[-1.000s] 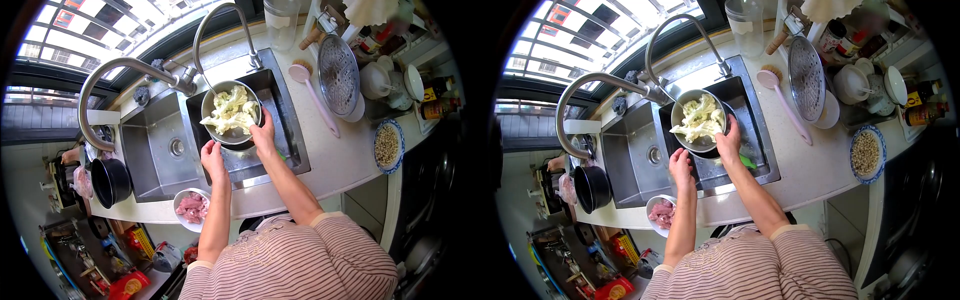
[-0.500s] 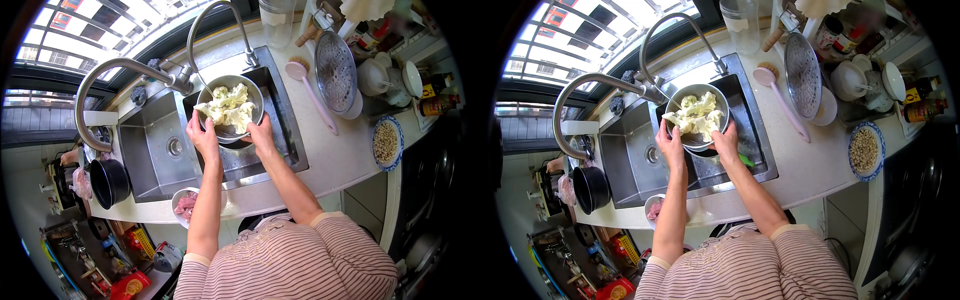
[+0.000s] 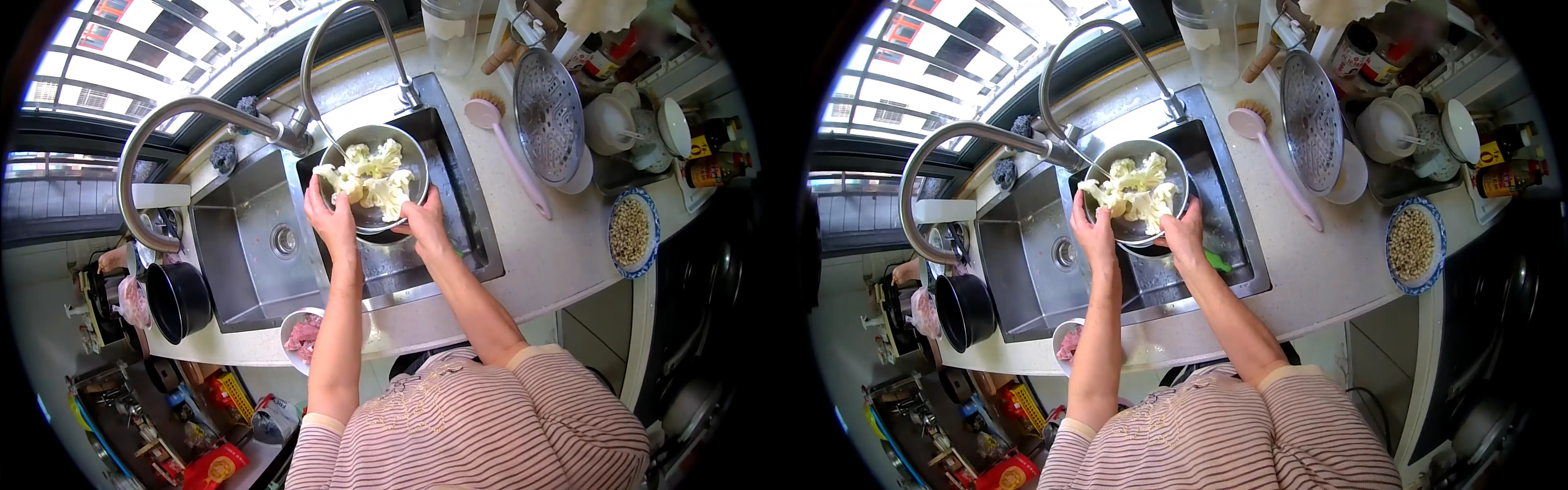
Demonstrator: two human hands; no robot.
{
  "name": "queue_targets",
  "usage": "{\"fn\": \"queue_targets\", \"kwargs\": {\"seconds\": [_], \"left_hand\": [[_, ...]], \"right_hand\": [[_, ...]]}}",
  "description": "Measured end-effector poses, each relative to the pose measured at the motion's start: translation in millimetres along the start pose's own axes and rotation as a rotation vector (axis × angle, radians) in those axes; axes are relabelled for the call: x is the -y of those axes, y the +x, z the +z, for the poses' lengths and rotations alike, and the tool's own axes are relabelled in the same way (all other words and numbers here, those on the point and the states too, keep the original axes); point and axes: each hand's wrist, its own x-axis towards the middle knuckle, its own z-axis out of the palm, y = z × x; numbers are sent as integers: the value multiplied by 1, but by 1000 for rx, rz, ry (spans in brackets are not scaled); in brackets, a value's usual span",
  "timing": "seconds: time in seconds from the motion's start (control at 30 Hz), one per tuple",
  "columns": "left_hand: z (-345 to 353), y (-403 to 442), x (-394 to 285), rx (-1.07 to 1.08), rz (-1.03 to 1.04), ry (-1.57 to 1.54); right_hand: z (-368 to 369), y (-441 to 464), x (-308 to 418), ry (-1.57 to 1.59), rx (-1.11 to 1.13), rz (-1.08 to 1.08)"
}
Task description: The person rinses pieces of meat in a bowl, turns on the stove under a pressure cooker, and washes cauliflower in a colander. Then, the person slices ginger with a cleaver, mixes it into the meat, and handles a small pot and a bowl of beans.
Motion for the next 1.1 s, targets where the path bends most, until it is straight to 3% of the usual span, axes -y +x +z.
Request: {"fn": "queue_targets", "kwargs": {"seconds": [0.07,0.2,0.3,0.4,0.5,0.6,0.73,0.83,0.97,1.07,1.1], "left_hand": [[-1,6,-1,39,36,-46],[-3,11,-4,46,121,143],[-3,11,2,90,81,117],[6,9,11,104,-101,-168],[6,14,9,67,-206,-177],[4,16,-3,43,-284,108],[8,14,-14,-76,-223,321],[11,4,-13,-129,93,367],[4,-10,-33,-12,405,467],[-3,-9,-30,208,367,492],[-2,-7,-21,170,463,465]], "right_hand": [[2,1,-2,-13,-20,-7],[3,1,-2,-7,-33,-14],[3,1,1,3,-39,9],[4,-1,3,14,-46,6],[1,3,-2,-35,-35,-15],[1,9,-17,-30,-75,-117],[-1,11,-20,-40,-79,-101],[1,12,-19,-65,-88,-110],[1,18,-23,-99,-103,-139],[-4,20,-25,-137,-112,-173],[-6,25,-32,-173,-127,-224]]}}
